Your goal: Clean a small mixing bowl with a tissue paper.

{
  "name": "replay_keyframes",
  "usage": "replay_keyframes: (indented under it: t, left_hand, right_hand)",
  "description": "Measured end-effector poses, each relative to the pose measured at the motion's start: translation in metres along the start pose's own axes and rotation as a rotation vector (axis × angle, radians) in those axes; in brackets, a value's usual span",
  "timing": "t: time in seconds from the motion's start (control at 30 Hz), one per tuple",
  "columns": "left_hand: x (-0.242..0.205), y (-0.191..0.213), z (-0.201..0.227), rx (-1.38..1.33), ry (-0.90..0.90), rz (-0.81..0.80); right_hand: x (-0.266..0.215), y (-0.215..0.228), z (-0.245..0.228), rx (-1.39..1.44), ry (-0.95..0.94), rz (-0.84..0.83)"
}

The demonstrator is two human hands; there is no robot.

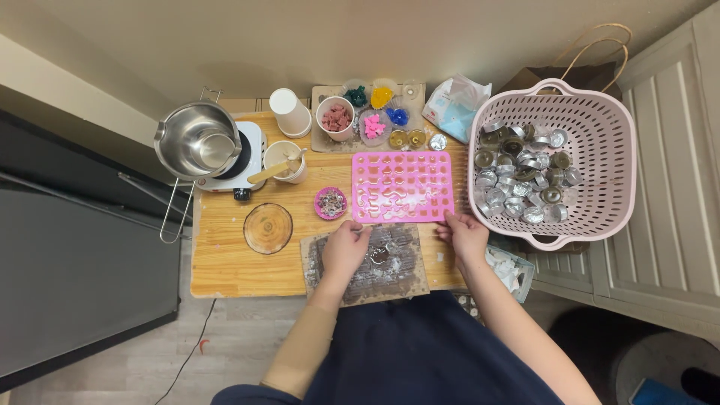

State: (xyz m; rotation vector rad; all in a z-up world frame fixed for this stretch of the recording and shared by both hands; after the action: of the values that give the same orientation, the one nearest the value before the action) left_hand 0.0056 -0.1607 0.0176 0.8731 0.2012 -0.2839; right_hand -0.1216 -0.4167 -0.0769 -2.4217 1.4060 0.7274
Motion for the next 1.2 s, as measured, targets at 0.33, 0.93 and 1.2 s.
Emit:
replay_keyframes:
  t: [0.33, 0.93, 1.2]
  left_hand:
    - [-0.004, 0.005, 0.001, 0.017, 0.01, -0.014]
    - [-0.016, 0.021, -0.021, -0.003, 0.019, 0.061]
    - [-0.038, 0.047, -0.09, -0.053, 0.068, 0.27]
  right_hand:
    - [0.006, 0.017, 0.024, 0.224, -0.218, 0.037]
    - [0.007, 0.015, 0.015, 0.261, -0.184, 0.119]
    - [-0.011, 0.021, 0.0, 0.241, -0.202, 0.037]
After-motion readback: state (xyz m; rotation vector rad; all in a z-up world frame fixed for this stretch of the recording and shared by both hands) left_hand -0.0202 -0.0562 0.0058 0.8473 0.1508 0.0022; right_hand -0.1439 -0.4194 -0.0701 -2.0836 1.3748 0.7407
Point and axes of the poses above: each hand's wrist, its own x-axis towards the middle knuckle, its own y-axis out of the back of the hand, z = x × y, the point moved 1 cm from there along x, towards the middle knuckle, and after that the axes turned 9 degrees about z, right-handed, at the moved point
